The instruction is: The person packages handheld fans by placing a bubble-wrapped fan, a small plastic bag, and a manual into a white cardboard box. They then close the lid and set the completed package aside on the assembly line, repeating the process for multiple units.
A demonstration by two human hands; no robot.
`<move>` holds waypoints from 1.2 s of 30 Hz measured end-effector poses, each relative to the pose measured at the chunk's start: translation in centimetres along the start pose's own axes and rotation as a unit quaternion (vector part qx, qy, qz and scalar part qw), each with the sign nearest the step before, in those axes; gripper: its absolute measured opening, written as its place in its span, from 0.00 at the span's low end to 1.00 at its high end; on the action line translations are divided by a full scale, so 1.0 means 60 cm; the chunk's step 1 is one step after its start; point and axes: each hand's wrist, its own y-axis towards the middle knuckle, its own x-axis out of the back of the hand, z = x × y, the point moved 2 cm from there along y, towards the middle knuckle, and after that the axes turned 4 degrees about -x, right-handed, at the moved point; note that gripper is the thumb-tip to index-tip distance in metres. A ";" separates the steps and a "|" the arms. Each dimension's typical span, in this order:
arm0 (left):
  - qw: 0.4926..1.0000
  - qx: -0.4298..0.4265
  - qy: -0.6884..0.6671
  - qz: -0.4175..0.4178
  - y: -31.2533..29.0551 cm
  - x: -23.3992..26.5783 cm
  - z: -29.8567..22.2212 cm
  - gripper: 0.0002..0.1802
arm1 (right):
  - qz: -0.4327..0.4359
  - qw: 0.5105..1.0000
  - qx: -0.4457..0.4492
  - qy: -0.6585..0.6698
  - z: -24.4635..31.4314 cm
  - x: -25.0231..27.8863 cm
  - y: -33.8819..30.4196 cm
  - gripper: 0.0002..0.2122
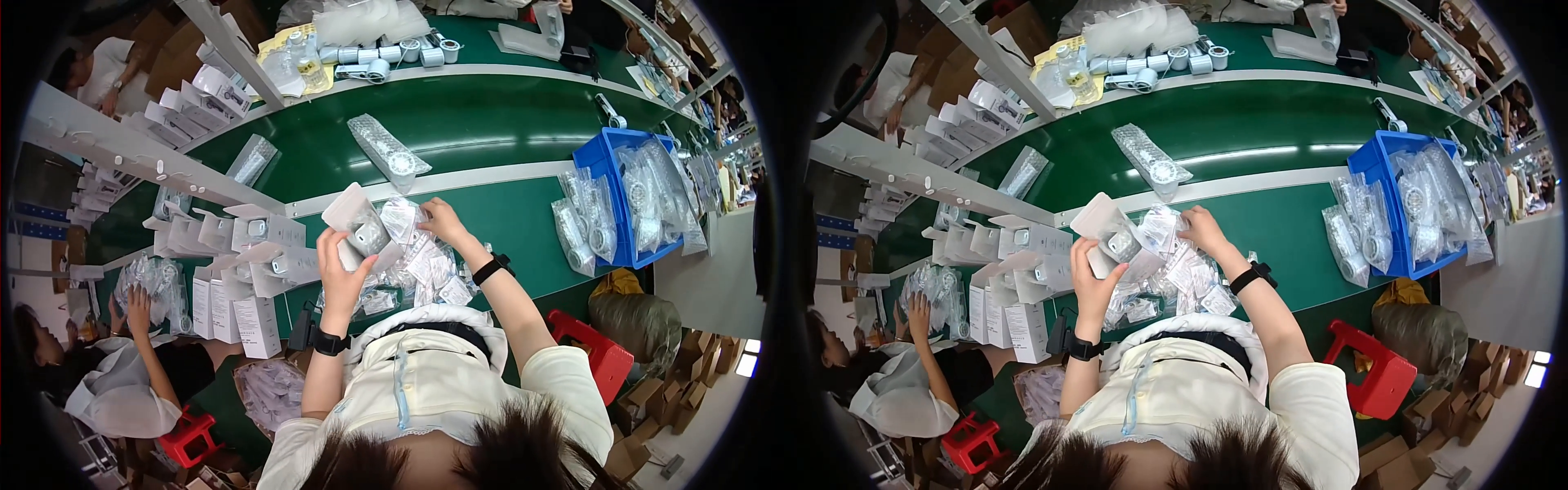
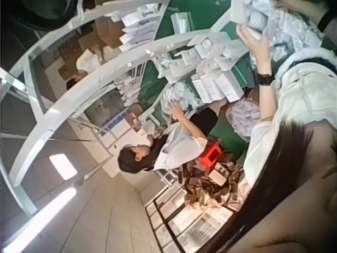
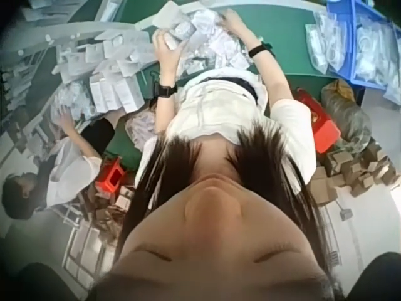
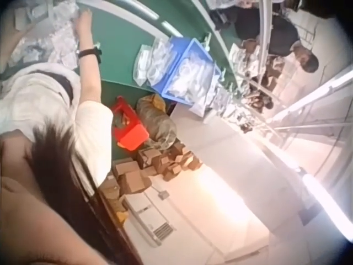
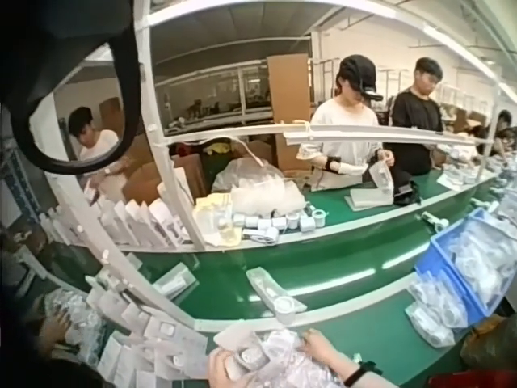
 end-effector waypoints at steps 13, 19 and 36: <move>0.991 0.126 -0.032 0.012 0.044 0.015 0.001 0.07 | -0.223 0.891 0.323 -0.230 0.150 0.173 -0.099 0.16; 0.991 0.126 -0.039 -0.005 0.056 0.009 0.025 0.07 | -0.222 0.915 0.337 0.023 0.253 0.185 -0.108 0.13; 0.977 0.166 -0.134 -0.013 0.052 -0.005 0.079 0.06 | -0.088 0.850 0.480 -0.200 0.272 0.070 -0.055 0.14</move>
